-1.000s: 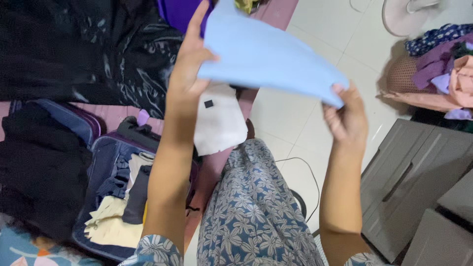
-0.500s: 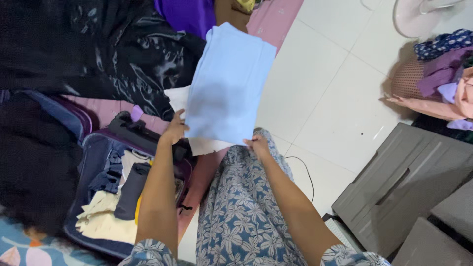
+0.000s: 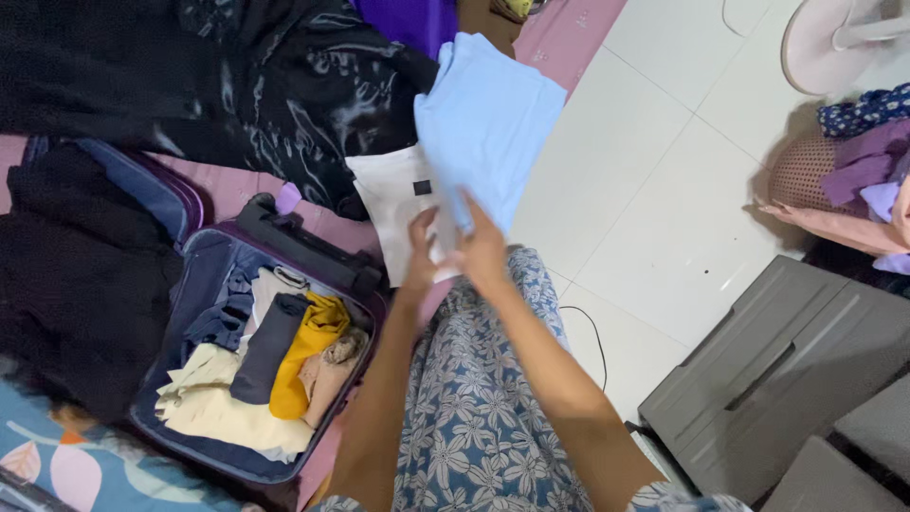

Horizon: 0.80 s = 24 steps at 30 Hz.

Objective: The person folds a light blue shirt and a white shirt on a bed, then places them into an open suitcase. The person smooths and aligns each garment before folding and stacking them neatly inside the suitcase.

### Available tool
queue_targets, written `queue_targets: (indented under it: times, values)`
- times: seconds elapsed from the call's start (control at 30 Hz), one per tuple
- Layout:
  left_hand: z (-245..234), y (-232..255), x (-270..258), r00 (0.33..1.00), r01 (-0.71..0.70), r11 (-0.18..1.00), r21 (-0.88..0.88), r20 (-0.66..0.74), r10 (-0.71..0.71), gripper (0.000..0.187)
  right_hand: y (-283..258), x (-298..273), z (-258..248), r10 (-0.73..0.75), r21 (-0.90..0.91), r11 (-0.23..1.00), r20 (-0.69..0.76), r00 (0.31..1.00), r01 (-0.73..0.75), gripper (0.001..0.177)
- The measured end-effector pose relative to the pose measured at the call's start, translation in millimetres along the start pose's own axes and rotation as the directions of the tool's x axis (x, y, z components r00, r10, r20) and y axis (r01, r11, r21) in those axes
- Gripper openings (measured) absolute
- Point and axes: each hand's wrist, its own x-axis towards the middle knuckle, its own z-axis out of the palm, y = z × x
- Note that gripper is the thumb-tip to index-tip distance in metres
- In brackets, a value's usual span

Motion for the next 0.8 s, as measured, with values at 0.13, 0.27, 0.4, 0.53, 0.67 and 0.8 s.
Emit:
queue_targets:
  times: [0.13, 0.27, 0.4, 0.53, 0.67, 0.8]
  values:
    - [75.5, 77.1, -9.1, 0.998, -0.044, 0.997, 0.061, 0.051, 0.041, 0.146, -37.7, 3.2, -76.8, 0.052, 0.008, 0.999, -0.124, 0.991, -0.051, 0.083]
    - [109.3, 157.6, -2.5, 0.969, -0.128, 0.846, 0.517, -0.115, 0.217, 0.098, -77.5, -22.1, -136.5, -0.135, 0.138, 0.974, -0.284, 0.949, 0.18, 0.081]
    - [67.5, 238.7, -16.2, 0.998, -0.068, 0.825, 0.561, 0.037, 0.057, 0.057, -94.3, -35.3, -187.5, -0.26, 0.027, 0.959, -0.327, 0.909, 0.284, 0.06]
    - [3.2, 306.1, -12.6, 0.948, -0.183, 0.708, 0.682, 0.314, -0.058, 0.043, -90.8, -35.2, -224.8, 0.081, 0.586, 0.807, -0.231, 0.97, 0.072, 0.045]
    - [-18.4, 342.8, 56.5, 0.913, -0.398, 0.555, 0.731, 0.377, 0.159, 0.016, -83.4, -4.6, -246.0, 0.07, 0.678, 0.728, -0.226, 0.972, 0.105, 0.027]
    - [-13.1, 369.9, 124.0, 0.72, -0.688, 0.482, 0.543, 0.427, 0.547, 0.013, -80.6, 21.8, -256.0, 0.113, 0.806, 0.577, -0.238, 0.965, 0.131, 0.015]
